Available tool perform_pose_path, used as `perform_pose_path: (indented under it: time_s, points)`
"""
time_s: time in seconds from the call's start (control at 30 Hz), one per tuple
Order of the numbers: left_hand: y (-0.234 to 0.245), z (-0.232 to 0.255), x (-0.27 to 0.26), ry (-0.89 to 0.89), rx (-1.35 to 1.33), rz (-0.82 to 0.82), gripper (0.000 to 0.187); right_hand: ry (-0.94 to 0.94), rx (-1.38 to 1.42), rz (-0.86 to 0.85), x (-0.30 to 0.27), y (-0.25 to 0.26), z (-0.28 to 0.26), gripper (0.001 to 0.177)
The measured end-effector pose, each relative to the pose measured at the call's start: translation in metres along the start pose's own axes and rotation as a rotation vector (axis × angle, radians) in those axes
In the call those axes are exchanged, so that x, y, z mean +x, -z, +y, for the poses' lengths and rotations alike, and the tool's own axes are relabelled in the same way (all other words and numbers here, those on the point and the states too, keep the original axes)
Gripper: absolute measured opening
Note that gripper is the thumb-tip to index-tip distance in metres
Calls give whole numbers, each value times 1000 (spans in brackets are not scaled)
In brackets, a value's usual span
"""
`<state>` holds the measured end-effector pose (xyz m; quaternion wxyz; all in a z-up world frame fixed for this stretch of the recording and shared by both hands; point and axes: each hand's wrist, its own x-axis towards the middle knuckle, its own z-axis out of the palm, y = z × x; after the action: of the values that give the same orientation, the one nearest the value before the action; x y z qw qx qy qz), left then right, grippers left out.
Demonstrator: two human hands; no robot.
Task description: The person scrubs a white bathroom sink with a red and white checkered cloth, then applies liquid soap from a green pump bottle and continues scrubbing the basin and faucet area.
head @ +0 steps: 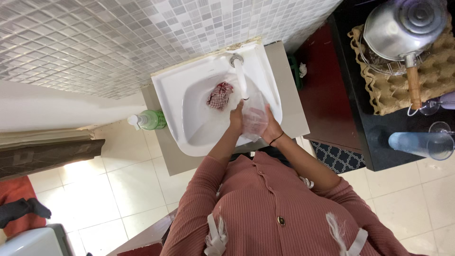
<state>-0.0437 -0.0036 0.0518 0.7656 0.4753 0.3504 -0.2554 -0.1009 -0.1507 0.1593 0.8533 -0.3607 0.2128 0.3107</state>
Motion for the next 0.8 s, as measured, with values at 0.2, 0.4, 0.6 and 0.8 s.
perform_pose_path:
  time_s: [0.2,0.4,0.6,0.8]
  points:
    - [33,15,-8,250,70,-7,72,58,-13,-72,36,28,21,65]
    - [88,5,11,-43,-57,-8,63,-22,-134,34,85,57,36,42]
    - [101,18,6,-175,-503,-314,37,12,-537,232,118,58,17,33]
    - [104,26,-11,-67,-391,-245,30,134,-543,274,129,54,12,27]
